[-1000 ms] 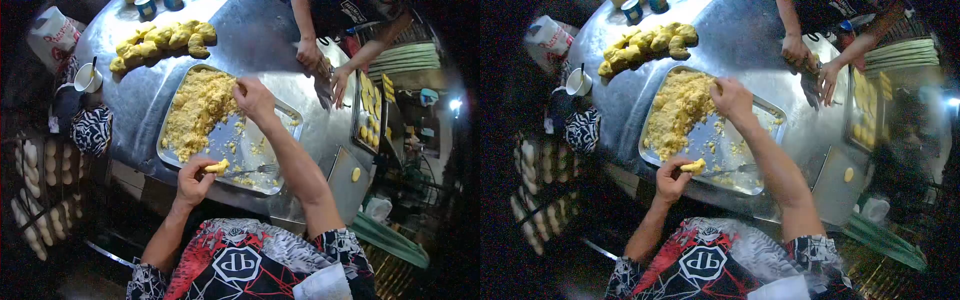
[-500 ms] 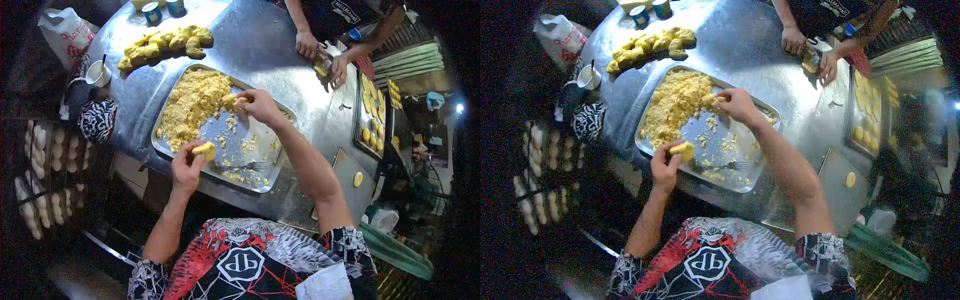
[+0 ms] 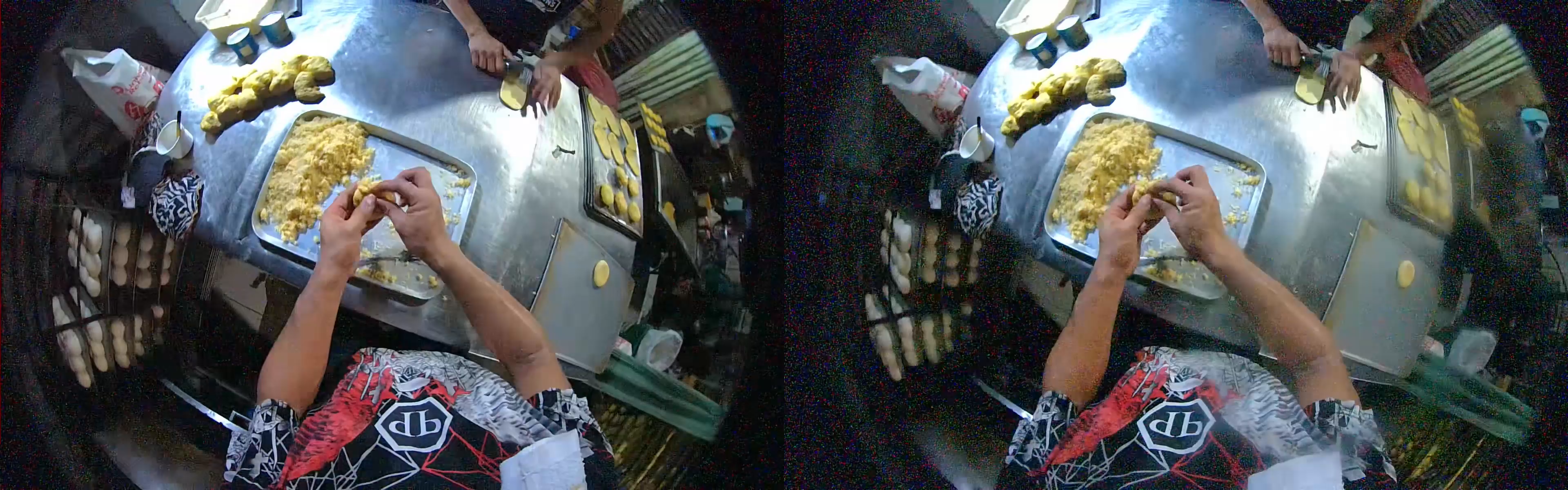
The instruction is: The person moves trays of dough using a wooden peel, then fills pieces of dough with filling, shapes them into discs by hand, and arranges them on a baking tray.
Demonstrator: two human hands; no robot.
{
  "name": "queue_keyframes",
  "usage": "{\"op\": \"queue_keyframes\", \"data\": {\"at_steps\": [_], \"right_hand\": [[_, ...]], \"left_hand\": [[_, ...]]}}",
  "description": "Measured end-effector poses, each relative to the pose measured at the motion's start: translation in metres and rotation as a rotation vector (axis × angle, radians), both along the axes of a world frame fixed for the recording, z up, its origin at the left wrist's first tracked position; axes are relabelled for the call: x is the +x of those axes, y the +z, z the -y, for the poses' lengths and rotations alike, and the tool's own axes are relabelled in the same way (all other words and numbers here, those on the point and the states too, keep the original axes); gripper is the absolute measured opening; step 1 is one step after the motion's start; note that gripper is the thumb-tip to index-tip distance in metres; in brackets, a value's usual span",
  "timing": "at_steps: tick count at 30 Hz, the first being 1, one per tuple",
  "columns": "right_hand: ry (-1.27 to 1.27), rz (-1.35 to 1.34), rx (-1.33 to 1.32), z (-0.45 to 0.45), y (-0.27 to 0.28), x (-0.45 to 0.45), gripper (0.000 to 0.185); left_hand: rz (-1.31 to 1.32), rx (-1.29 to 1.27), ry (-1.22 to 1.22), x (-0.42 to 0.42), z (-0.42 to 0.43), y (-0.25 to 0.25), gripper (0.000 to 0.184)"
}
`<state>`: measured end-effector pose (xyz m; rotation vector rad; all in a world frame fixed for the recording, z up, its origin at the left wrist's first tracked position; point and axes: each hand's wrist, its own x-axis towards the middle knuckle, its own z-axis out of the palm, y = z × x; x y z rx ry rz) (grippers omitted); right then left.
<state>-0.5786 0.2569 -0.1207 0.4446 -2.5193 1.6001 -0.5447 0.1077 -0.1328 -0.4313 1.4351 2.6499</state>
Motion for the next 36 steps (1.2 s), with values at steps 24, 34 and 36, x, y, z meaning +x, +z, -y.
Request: {"op": "queue_keyframes", "data": {"at_steps": [24,34,36], "right_hand": [[-0.286,0.419,-0.394,-0.117,0.015,0.114,0.026],[-0.283,0.38,0.124,-0.234,-0.02,0.22,0.032],[-0.303,0.402,0.157,-0.242,-0.031,0.217,0.035]], "left_hand": [[-0.364,-0.704,-0.26,0.065,-0.109,-0.006,0.029],[-0.312,-0.737,-0.497,0.137,-0.206,-0.041,0.034],[-0.441,-0.887,-0.532,0.141,-0.207,-0.03,0.04]]}}
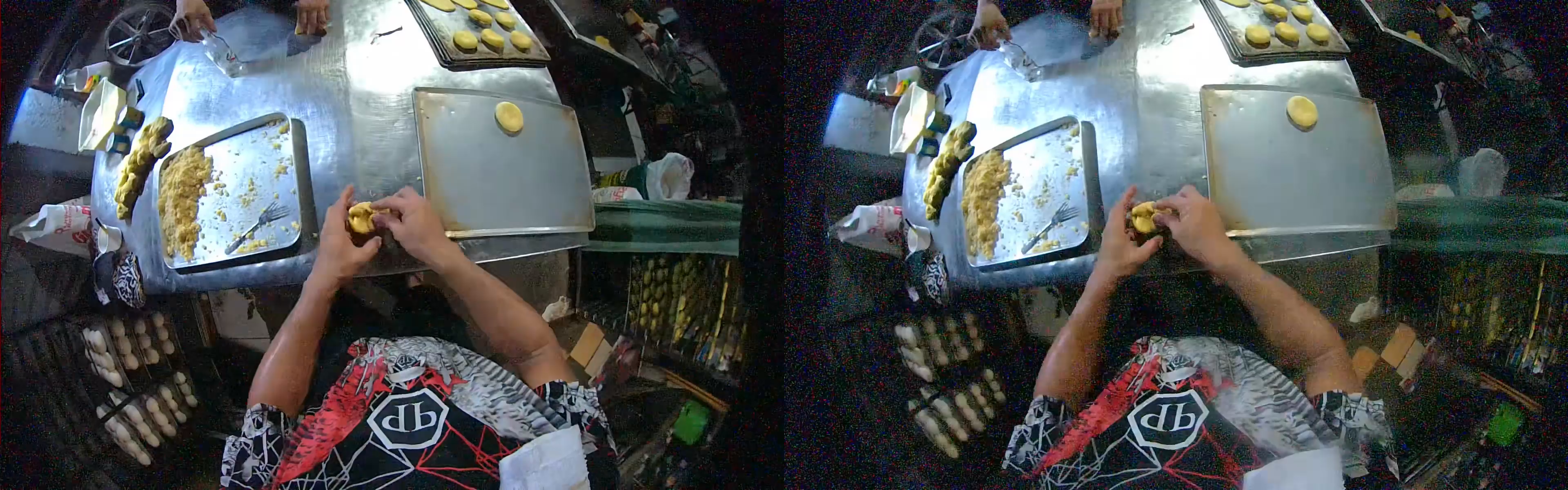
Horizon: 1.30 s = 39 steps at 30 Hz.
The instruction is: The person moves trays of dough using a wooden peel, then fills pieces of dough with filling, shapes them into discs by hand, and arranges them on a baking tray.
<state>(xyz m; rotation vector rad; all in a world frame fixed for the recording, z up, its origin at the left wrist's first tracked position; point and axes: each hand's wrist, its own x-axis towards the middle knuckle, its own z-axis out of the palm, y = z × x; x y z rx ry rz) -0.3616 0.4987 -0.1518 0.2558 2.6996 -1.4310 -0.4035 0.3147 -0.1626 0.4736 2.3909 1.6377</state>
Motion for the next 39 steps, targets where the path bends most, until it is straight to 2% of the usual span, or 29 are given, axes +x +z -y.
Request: {"op": "queue_keyframes", "data": {"at_steps": [3,7,8,11,13,15,16,19,21,23,25,26,29,32,34,37,38,39], "right_hand": [[-0.021,-0.042,-0.222,0.0,0.0,-0.005,0.028],[0.083,0.005,0.005,-0.001,0.015,-0.015,0.021],[0.066,-0.007,0.027,0.004,0.017,-0.017,0.02],[0.066,-0.093,0.189,0.018,0.016,-0.023,0.021],[0.069,-0.122,0.253,0.024,0.015,-0.025,0.025],[0.012,-0.188,0.147,0.028,0.018,-0.029,0.025],[-0.011,-0.215,0.088,0.03,0.017,-0.029,0.025],[0.088,-0.061,0.221,0.032,0.021,-0.037,0.029],[0.112,0.017,0.223,0.028,0.023,-0.038,0.031],[0.118,0.023,0.143,0.018,0.024,-0.037,0.031],[0.119,-0.025,-0.031,0.011,0.024,-0.029,0.028],[0.139,0.016,-0.024,0.01,0.022,-0.029,0.028],[0.167,0.078,0.039,0.007,0.025,-0.036,0.028],[0.16,-0.024,0.2,0.01,-0.01,-0.031,0.032],[0.151,-0.188,0.35,0.013,-0.025,-0.026,0.036],[0.106,-0.286,0.387,0.006,-0.03,0.01,0.044],[0.106,-0.392,0.487,0.009,-0.033,0.024,0.059],[0.122,-0.394,0.551,0.013,-0.031,0.029,0.059]], "left_hand": [[-0.196,-0.15,-0.159,-0.012,0.007,0.006,0.045],[-0.271,-0.124,-0.208,-0.033,0.017,-0.008,0.034],[-0.173,-0.034,-0.186,-0.034,0.015,-0.016,0.03],[-0.212,-0.118,-0.196,-0.04,0.014,-0.016,0.029],[-0.153,-0.076,-0.168,-0.038,0.012,-0.008,0.04],[-0.093,0.02,-0.126,-0.031,0.011,0.008,0.048],[-0.099,0.044,-0.125,-0.03,0.012,0.004,0.059],[-0.229,-0.03,-0.145,-0.033,0.01,-0.01,0.064],[-0.447,-0.17,-0.088,-0.028,0.014,0.005,0.06],[-0.434,-0.211,-0.085,-0.027,0.019,0.01,0.058],[-0.168,-0.162,-0.126,-0.024,0.031,0.009,0.057],[-0.11,-0.109,-0.124,-0.023,0.03,0.006,0.048],[-0.213,-0.059,-0.166,-0.027,0.022,-0.008,0.042],[-0.187,-0.368,-0.103,-0.024,0.011,-0.012,0.041],[-0.288,-0.441,-0.115,-0.016,0.01,-0.006,0.044],[-0.512,-0.639,-0.141,0.011,0.013,-0.004,0.047],[-0.586,-0.724,-0.146,0.018,0.014,-0.008,0.048],[-0.619,-0.781,-0.157,0.02,0.014,-0.007,0.049]]}}
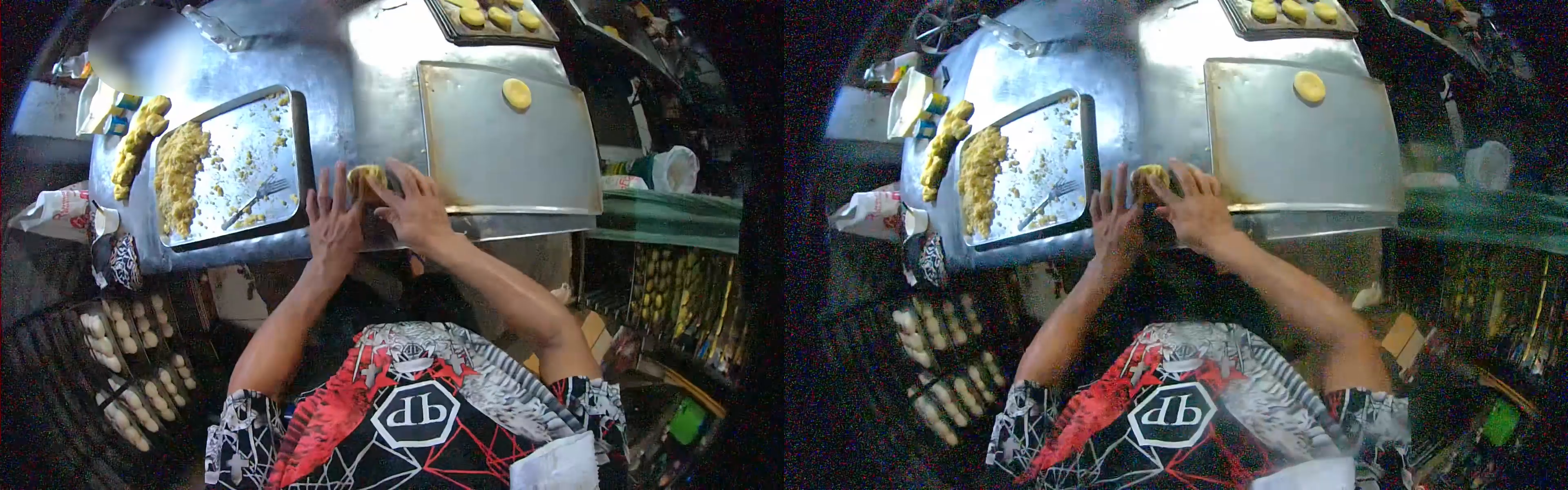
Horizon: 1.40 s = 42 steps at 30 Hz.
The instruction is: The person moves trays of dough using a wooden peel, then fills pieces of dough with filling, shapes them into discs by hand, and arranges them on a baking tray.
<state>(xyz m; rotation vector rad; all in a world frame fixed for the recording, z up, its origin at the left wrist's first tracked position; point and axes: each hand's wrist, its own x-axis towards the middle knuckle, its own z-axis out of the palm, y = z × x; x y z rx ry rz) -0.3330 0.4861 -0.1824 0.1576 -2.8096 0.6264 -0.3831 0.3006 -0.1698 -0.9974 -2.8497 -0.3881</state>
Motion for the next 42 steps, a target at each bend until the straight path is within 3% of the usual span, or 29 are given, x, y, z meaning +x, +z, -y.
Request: {"op": "queue_keyframes", "data": {"at_steps": [5,8,9,12,13,16,19,21,22,24,25,27,30,31,34,37,42], "right_hand": [[-0.014,0.058,0.224,0.009,0.015,0.001,0.054],[-0.007,0.875,0.283,0.009,0.091,-0.068,0.052],[-0.059,0.998,0.017,0.0,0.099,-0.104,0.057],[-0.379,-0.287,0.05,0.03,0.037,-0.129,0.063],[-0.226,-0.208,0.267,0.039,-0.01,-0.116,0.065],[-0.32,-0.102,0.235,0.043,-0.014,-0.12,0.068],[-0.246,0.001,-0.132,0.025,-0.01,-0.088,0.062],[-0.016,-0.055,-0.095,0.017,-0.009,-0.046,0.051],[0.001,-0.012,-0.196,0.016,0.003,-0.036,0.042],[-0.143,0.332,-0.586,0.005,0.009,-0.017,0.046],[-0.155,0.323,-0.684,-0.004,0.019,-0.016,0.045],[-0.163,0.298,-0.877,-0.03,0.044,-0.018,0.044],[-0.255,0.635,-0.943,-0.1,0.064,-0.03,0.039],[-0.211,0.427,-0.724,-0.122,0.052,-0.038,0.029],[-0.384,-0.003,-0.46,-0.174,0.049,-0.064,0.035],[-0.347,-0.101,0.295,-0.207,0.012,-0.087,0.048],[-0.376,0.014,0.195,-0.212,0.012,-0.089,0.062]], "left_hand": [[-0.103,-0.275,-0.062,-0.009,-0.001,-0.006,0.049],[0.107,-0.091,-0.175,-0.032,0.009,0.0,0.042],[0.291,-0.129,-0.159,-0.047,0.006,0.036,0.035],[0.567,0.557,0.231,-0.062,0.017,0.028,0.032],[0.475,0.485,0.225,-0.062,0.02,0.016,0.032],[0.492,0.441,0.171,-0.057,0.023,0.003,0.03],[0.529,0.475,0.16,-0.063,0.019,0.006,0.027],[0.535,0.507,0.153,-0.055,0.016,0.004,0.021],[0.631,0.548,0.125,-0.056,0.012,0.009,0.02],[0.821,0.617,0.075,-0.055,0.0,0.023,0.019],[0.871,0.718,0.095,-0.051,-0.011,0.021,0.022],[0.707,0.738,0.016,-0.052,-0.047,0.017,0.026],[0.429,0.68,-0.1,-0.053,-0.109,0.017,0.037],[0.327,0.645,-0.132,-0.053,-0.127,0.021,0.042],[0.554,0.585,-0.05,-0.052,-0.157,0.042,0.057],[0.463,0.578,-0.091,-0.054,-0.144,0.036,0.059],[0.519,0.636,0.141,-0.049,-0.066,0.045,0.048]]}}
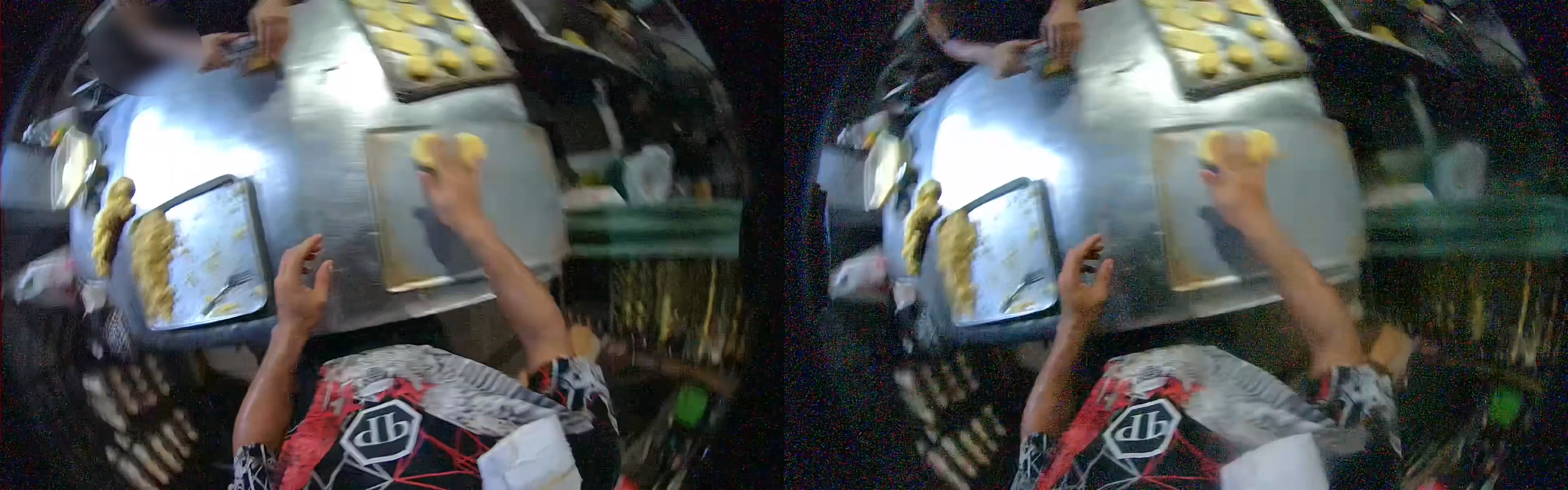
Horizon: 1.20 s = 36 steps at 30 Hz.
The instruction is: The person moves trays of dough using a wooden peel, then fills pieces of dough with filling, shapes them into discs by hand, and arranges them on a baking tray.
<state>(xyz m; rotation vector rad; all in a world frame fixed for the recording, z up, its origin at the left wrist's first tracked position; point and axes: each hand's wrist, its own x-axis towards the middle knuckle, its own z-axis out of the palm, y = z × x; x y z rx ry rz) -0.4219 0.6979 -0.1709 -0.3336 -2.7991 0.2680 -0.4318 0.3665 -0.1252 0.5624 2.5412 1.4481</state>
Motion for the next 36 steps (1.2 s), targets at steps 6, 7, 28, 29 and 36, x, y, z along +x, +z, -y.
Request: {"op": "queue_keyframes", "data": {"at_steps": [6,7,28,29,36], "right_hand": [[0.13,-0.073,-0.03,-0.005,0.003,-0.015,0.053],[0.097,-0.133,-0.054,0.009,0.011,-0.015,0.049],[0.086,0.035,-0.29,0.293,0.123,-0.028,0.027],[0.103,0.043,-0.322,0.296,0.123,-0.03,0.027],[0.425,0.103,-0.79,0.351,0.095,-0.109,0.027]], "left_hand": [[-0.16,-0.099,0.55,-0.057,0.198,0.008,0.032],[-0.162,-0.144,0.645,-0.074,0.231,0.007,0.03],[-0.121,-0.474,0.688,-0.373,0.387,-0.023,0.046],[-0.157,-0.382,0.669,-0.364,0.392,-0.028,0.043],[-0.282,0.053,0.634,-0.279,0.392,-0.023,0.025]]}}
